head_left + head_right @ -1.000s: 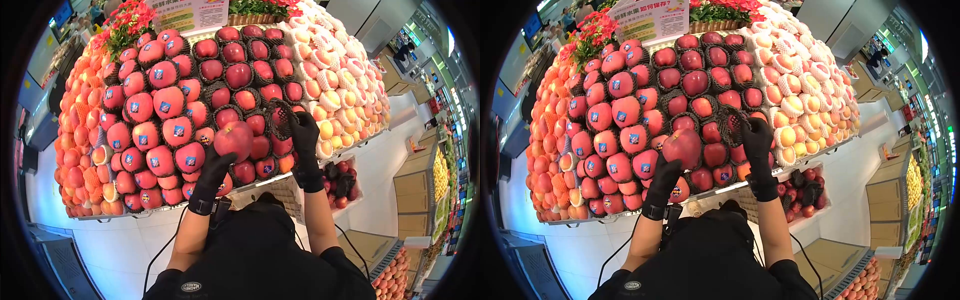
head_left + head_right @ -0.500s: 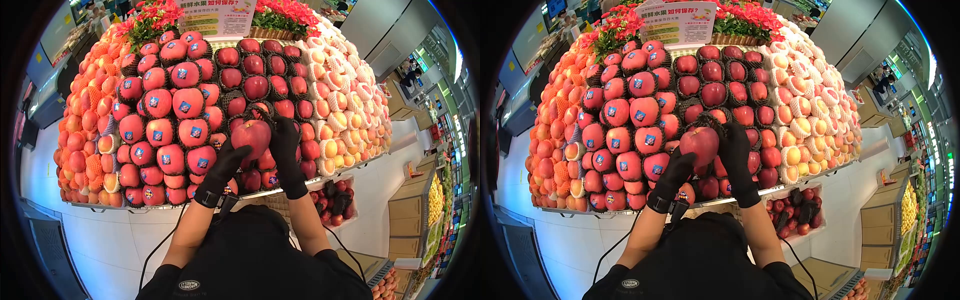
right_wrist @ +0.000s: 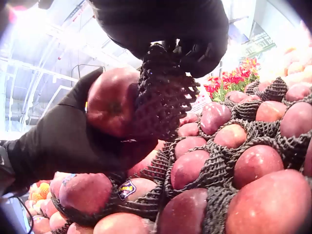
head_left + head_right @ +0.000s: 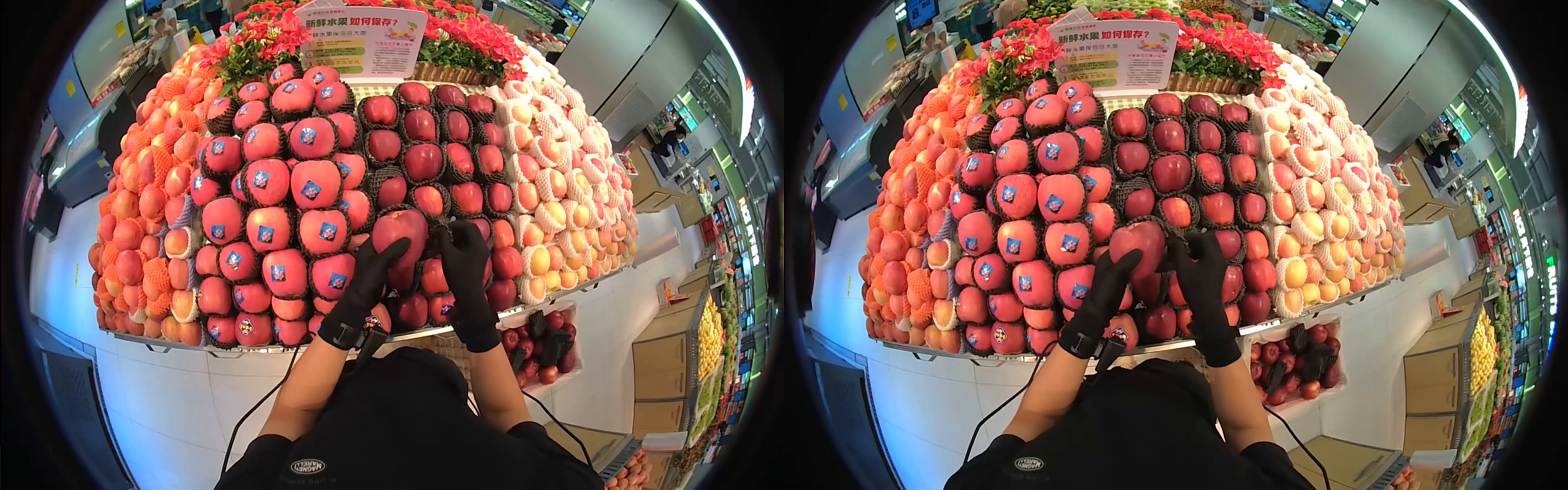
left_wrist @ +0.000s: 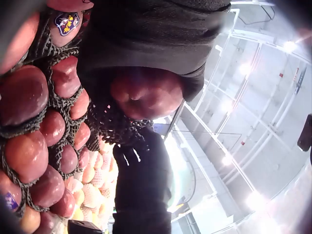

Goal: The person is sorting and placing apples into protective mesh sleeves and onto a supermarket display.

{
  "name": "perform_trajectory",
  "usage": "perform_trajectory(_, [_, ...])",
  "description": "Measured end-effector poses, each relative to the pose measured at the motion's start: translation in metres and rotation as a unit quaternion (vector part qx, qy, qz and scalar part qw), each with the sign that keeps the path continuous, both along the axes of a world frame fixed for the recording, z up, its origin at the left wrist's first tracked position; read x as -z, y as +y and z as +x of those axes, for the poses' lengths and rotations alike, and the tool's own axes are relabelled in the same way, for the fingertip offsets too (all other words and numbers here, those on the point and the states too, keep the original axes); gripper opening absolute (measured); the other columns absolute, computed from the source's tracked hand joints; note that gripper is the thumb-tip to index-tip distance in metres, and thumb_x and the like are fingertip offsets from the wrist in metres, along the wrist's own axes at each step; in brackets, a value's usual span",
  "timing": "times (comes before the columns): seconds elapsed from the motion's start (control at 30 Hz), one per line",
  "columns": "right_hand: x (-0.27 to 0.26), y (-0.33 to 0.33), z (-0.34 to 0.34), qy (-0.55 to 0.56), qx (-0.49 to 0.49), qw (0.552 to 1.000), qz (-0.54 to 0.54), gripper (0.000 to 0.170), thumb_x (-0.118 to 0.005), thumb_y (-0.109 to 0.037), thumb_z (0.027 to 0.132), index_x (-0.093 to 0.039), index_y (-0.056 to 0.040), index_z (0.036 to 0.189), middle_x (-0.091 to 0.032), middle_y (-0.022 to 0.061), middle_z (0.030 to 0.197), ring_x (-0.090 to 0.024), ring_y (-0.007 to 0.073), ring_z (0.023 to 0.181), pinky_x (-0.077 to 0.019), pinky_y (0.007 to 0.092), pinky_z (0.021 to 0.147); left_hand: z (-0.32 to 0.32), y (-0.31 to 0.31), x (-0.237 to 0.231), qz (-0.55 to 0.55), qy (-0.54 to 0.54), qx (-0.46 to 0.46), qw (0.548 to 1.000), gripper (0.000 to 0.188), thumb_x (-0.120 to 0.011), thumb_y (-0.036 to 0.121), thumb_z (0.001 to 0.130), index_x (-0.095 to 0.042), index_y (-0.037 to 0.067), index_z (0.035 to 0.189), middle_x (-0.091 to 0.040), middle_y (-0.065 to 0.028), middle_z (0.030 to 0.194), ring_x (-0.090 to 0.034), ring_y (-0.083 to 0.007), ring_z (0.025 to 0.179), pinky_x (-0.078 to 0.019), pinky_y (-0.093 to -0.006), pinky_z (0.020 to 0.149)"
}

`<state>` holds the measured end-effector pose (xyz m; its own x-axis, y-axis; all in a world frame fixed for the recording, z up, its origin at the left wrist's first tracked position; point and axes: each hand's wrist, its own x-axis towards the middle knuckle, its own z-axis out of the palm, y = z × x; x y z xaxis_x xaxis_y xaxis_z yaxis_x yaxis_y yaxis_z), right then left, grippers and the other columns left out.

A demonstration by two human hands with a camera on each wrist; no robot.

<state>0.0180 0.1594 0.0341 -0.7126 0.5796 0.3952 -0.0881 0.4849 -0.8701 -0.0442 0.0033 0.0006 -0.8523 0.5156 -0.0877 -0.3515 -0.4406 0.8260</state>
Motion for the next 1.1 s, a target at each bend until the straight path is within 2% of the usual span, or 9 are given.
perform_trajectory(0.17, [0.011, 0.002, -0.001, 0.01, -0.015, 1.0, -0.019, 0.018, -0.071, -0.013, 0.085, -0.061, -0.0007, 0.092, -0.061, 0.0057, 0.082, -0.056, 0.0134, 0.072, -0.047, 0.0282, 0.066, 0.004, 0.001, -0.015, -0.017, 0.049, 0.009, 0.999, 0.059, -0.078, 0.019, 0.079, -0.053, 0.0, 0.128, -0.062, -0.0119, 0.119, -0.06, -0.0205, 0.106, -0.0503, -0.0345, 0.093])
perform_trajectory(0.27, [-0.003, 0.003, -0.002, 0.002, -0.057, 0.985, -0.166, 0.019, -0.071, -0.016, 0.087, -0.061, -0.0014, 0.093, -0.061, 0.0039, 0.081, -0.057, 0.0122, 0.074, -0.0468, 0.0283, 0.067, 0.003, 0.0, -0.019, -0.074, 0.128, 0.006, 0.989, 0.065, -0.081, 0.019, 0.076, -0.05, 0.0, 0.13, -0.059, -0.0123, 0.123, -0.059, -0.0219, 0.11, -0.0487, -0.0361, 0.097])
perform_trajectory(0.37, [-0.028, 0.005, -0.004, 0.017, -0.06, 0.982, -0.176, 0.021, -0.07, -0.019, 0.088, -0.06, -0.0019, 0.094, -0.061, 0.0024, 0.081, -0.056, 0.0118, 0.075, -0.0467, 0.0284, 0.067, 0.003, 0.002, -0.02, -0.099, 0.232, -0.013, 0.968, 0.071, -0.083, 0.021, 0.073, -0.048, 0.001, 0.13, -0.058, -0.0124, 0.123, -0.057, -0.0229, 0.113, -0.0476, -0.0377, 0.098])
perform_trajectory(0.47, [-0.032, 0.0, -0.002, 0.009, -0.016, 0.999, -0.039, 0.016, -0.069, -0.014, 0.088, -0.059, -0.0021, 0.092, -0.06, 0.0034, 0.08, -0.056, 0.0135, 0.074, -0.0471, 0.0291, 0.068, 0.003, 0.004, -0.014, -0.106, 0.266, -0.045, 0.957, 0.071, -0.085, 0.022, 0.07, -0.05, 0.001, 0.128, -0.059, -0.0125, 0.119, -0.058, -0.0231, 0.112, -0.0473, -0.0382, 0.098])
perform_trajectory(0.57, [-0.028, -0.009, 0.008, 0.023, -0.038, 0.998, 0.034, 0.011, -0.067, -0.008, 0.086, -0.06, -0.0025, 0.092, -0.061, 0.0059, 0.079, -0.057, 0.0155, 0.074, -0.0476, 0.0304, 0.069, 0.002, 0.0, -0.026, -0.117, 0.189, -0.067, 0.973, 0.07, -0.086, 0.022, 0.069, -0.052, 0.0, 0.125, -0.06, -0.013, 0.118, -0.058, -0.023, 0.11, -0.048, -0.0382, 0.096])
perform_trajectory(0.67, [-0.013, -0.003, 0.015, 0.0, -0.119, 0.989, 0.084, 0.008, -0.062, -0.003, 0.086, -0.061, -0.0031, 0.094, -0.062, 0.0088, 0.084, -0.06, 0.0182, 0.076, -0.0488, 0.032, 0.071, -0.007, 0.0, -0.01, -0.122, 0.219, -0.106, 0.962, 0.067, -0.086, 0.023, 0.068, -0.054, 0.0, 0.122, -0.06, -0.0134, 0.118, -0.059, -0.0226, 0.108, -0.0491, -0.0383, 0.094])
perform_trajectory(0.77, [0.004, -0.002, 0.014, -0.045, -0.134, 0.986, 0.09, 0.013, -0.058, -0.004, 0.088, -0.064, -0.0037, 0.1, -0.064, 0.0099, 0.091, -0.063, 0.02, 0.082, -0.0502, 0.0322, 0.074, -0.002, -0.006, -0.026, -0.123, 0.245, -0.123, 0.954, 0.065, -0.087, 0.022, 0.068, -0.054, -0.001, 0.119, -0.06, -0.0139, 0.117, -0.06, -0.0233, 0.105, -0.0498, -0.0387, 0.093])
perform_trajectory(0.87, [-0.012, -0.014, 0.019, -0.14, -0.123, 0.982, -0.044, 0.018, -0.056, -0.006, 0.09, -0.064, -0.0024, 0.106, -0.065, 0.0106, 0.097, -0.064, 0.0199, 0.089, -0.0507, 0.0319, 0.077, 0.0, -0.003, -0.013, -0.15, 0.229, -0.153, 0.95, 0.063, -0.087, 0.022, 0.068, -0.055, -0.002, 0.118, -0.061, -0.0139, 0.115, -0.061, -0.0237, 0.104, -0.0511, -0.0382, 0.091])
perform_trajectory(1.1, [-0.004, -0.019, 0.015, -0.073, -0.214, 0.956, -0.185, 0.048, -0.063, -0.02, 0.091, -0.048, 0.0008, 0.131, -0.059, 0.0135, 0.121, -0.057, 0.0192, 0.109, -0.0483, 0.0325, 0.09, 0.009, -0.001, -0.051, -0.059, 0.164, -0.07, 0.982, 0.059, -0.084, 0.021, 0.072, -0.057, -0.002, 0.12, -0.063, -0.0136, 0.112, -0.062, -0.0208, 0.102, -0.0523, -0.0344, 0.089])
